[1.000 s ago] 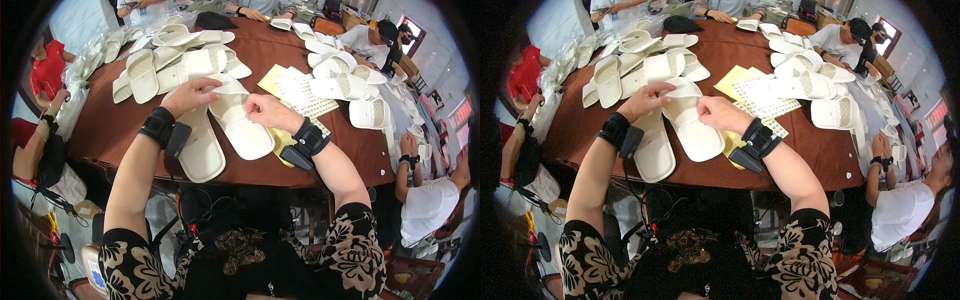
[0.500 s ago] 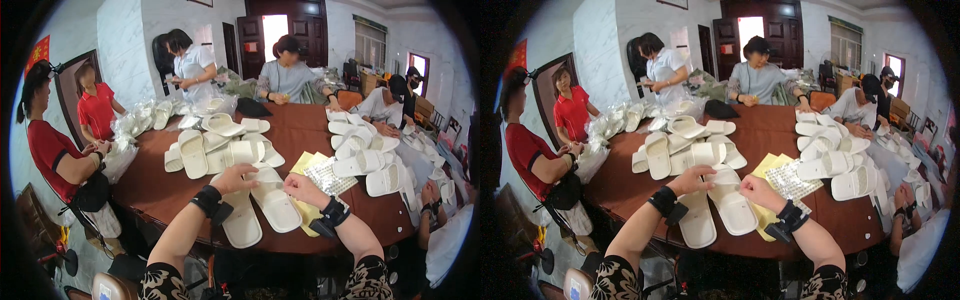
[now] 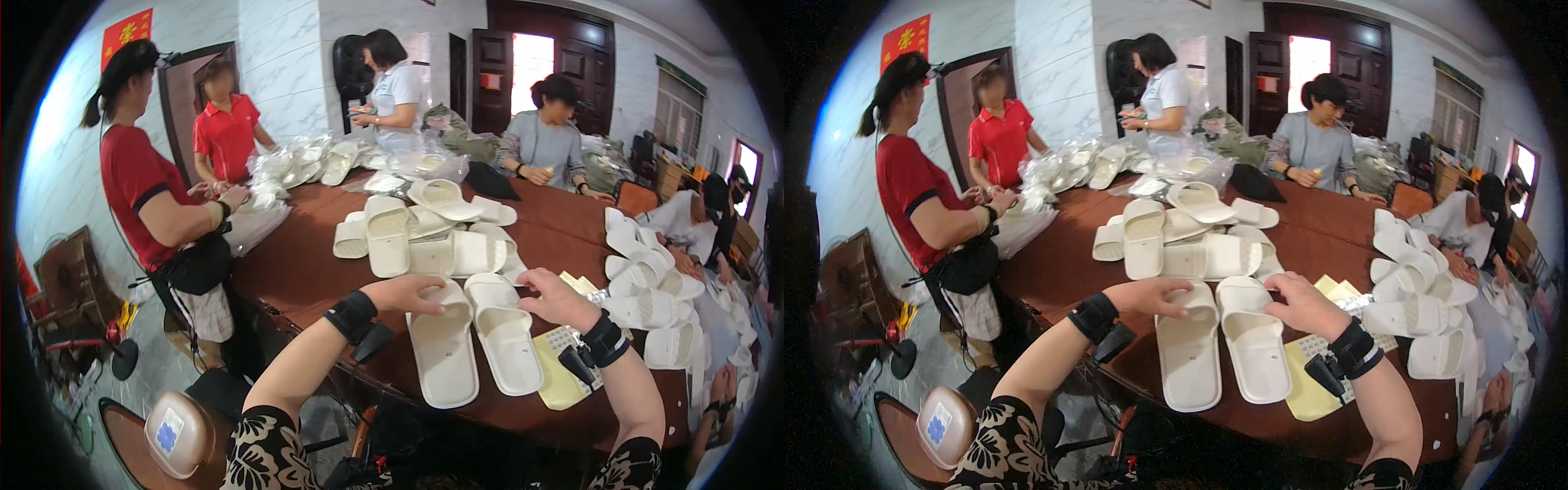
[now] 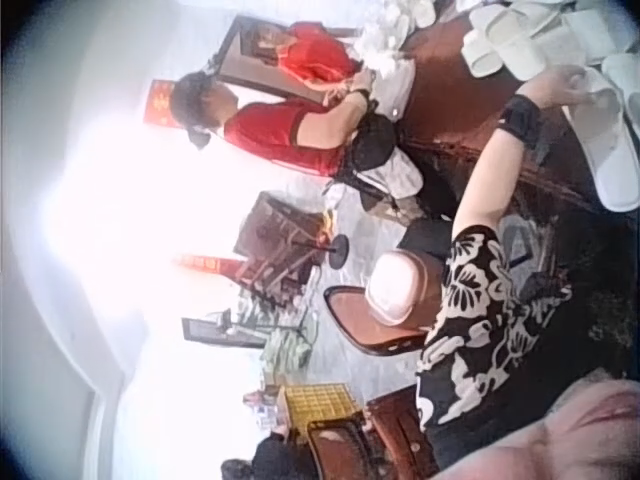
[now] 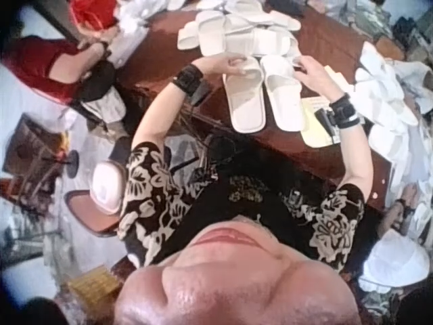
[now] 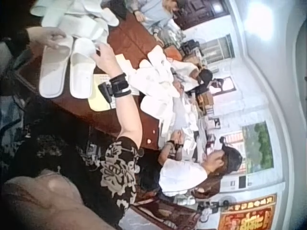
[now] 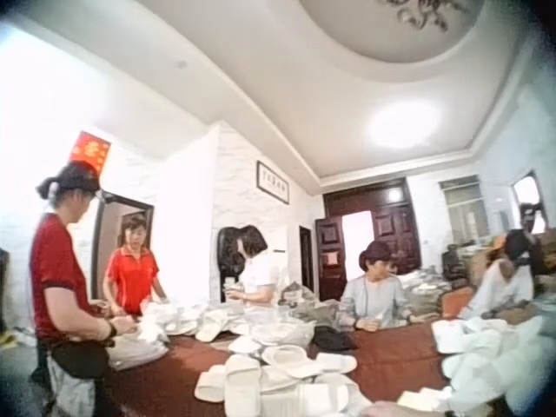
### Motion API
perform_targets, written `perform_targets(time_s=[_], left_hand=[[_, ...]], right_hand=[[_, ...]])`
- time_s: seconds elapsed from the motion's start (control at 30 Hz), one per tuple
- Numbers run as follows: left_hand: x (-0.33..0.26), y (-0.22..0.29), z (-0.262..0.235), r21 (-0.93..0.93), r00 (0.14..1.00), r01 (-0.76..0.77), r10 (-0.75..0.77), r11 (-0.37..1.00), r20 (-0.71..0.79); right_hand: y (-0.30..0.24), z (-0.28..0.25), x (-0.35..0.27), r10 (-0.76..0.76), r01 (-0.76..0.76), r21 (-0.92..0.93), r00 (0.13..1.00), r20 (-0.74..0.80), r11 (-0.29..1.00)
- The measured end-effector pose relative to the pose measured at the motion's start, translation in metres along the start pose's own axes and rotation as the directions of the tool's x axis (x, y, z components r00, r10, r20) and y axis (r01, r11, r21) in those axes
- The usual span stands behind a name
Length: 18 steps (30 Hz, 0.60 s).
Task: Inspecting slippers and applying small yellow size labels to them at a workstation.
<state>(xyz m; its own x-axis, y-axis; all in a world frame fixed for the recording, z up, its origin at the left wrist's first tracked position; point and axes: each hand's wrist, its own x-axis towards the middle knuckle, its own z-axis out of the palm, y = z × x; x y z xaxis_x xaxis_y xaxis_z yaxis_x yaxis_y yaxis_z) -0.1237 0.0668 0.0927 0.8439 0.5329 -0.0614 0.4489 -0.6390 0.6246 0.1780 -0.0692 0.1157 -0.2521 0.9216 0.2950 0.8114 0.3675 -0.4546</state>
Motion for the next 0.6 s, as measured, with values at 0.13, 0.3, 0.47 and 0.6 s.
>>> perform_targets(time_s=[0.13, 0.3, 0.47, 0.6], left_hand=[[0.000, 0.000, 0.004, 0.004, 0.999, -0.041, 0.041, 0.999, -0.017], [-0.009, 0.006, 0.006, 0.024, 0.998, -0.036, 0.037, 0.999, -0.050], [-0.026, 0.007, 0.007, 0.065, 0.988, 0.022, -0.012, 0.998, -0.154], [-0.044, 0.004, 0.005, 0.111, 0.968, 0.034, -0.005, 0.993, -0.251]], right_hand=[[0.022, 0.009, 0.031, -0.070, 0.069, 0.018, 0.995, 0.068, 0.997], [0.034, 0.023, 0.054, 0.069, -0.106, 0.114, 0.956, 0.285, 0.988], [0.029, 0.020, 0.059, 0.099, -0.156, 0.136, 0.929, 0.356, 0.978], [0.022, 0.002, 0.050, 0.091, -0.120, 0.091, 0.957, 0.276, 0.989]])
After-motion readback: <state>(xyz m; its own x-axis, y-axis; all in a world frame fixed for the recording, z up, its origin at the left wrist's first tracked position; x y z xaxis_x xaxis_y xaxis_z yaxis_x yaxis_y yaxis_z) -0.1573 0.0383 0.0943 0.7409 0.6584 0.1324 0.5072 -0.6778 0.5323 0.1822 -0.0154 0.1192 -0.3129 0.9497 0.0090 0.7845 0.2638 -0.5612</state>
